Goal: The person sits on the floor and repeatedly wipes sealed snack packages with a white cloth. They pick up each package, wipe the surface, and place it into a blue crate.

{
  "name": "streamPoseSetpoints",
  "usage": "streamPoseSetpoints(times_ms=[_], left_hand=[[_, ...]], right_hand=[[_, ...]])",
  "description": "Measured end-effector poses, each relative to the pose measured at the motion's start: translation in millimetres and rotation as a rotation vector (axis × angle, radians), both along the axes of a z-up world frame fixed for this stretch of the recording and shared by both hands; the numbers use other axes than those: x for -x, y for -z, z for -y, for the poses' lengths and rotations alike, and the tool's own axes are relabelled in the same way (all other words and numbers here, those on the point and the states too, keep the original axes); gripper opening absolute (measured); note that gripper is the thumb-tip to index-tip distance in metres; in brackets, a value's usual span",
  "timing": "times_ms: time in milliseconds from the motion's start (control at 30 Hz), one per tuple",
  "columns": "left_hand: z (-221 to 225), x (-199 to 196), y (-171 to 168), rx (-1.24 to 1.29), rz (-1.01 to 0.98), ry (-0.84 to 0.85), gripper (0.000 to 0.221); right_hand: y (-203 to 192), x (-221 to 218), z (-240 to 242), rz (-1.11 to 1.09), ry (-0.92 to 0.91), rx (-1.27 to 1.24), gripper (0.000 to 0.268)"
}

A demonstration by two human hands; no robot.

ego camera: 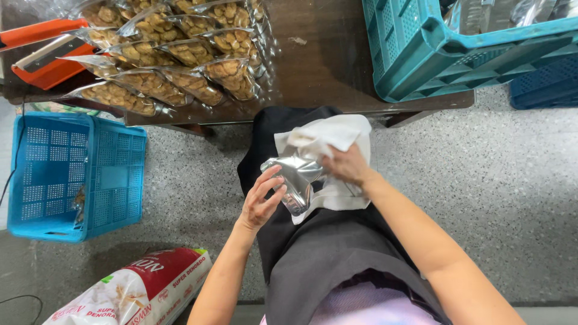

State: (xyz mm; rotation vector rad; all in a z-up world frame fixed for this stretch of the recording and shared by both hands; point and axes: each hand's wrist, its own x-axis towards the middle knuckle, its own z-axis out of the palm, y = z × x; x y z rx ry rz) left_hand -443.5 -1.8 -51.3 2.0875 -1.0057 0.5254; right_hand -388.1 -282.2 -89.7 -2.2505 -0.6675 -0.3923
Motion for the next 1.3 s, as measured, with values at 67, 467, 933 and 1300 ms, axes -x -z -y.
streamPoseSetpoints(times_ms=[67, 467, 933, 1300], left_hand=[[-1, -1, 3, -0.010, -0.005, -0.009, 0.039], [30, -47, -98, 0.047, 0.147, 0.163, 0.026], [136, -123, 23, 0.144, -0.761, -0.149, 0.038], [133, -129, 52, 0.125, -0.864, -0.326, 0.020]], right_hand=[[32, -6, 29, -0.183, 0.107, -0.055, 0.034], [2, 21, 151, -0.955, 0.250, -1.509, 0.058], [-40, 44, 89, -1.072, 0.252, -0.250, 0.026], [-23, -38, 50, -0.852, 0.284, -0.198, 0.031]])
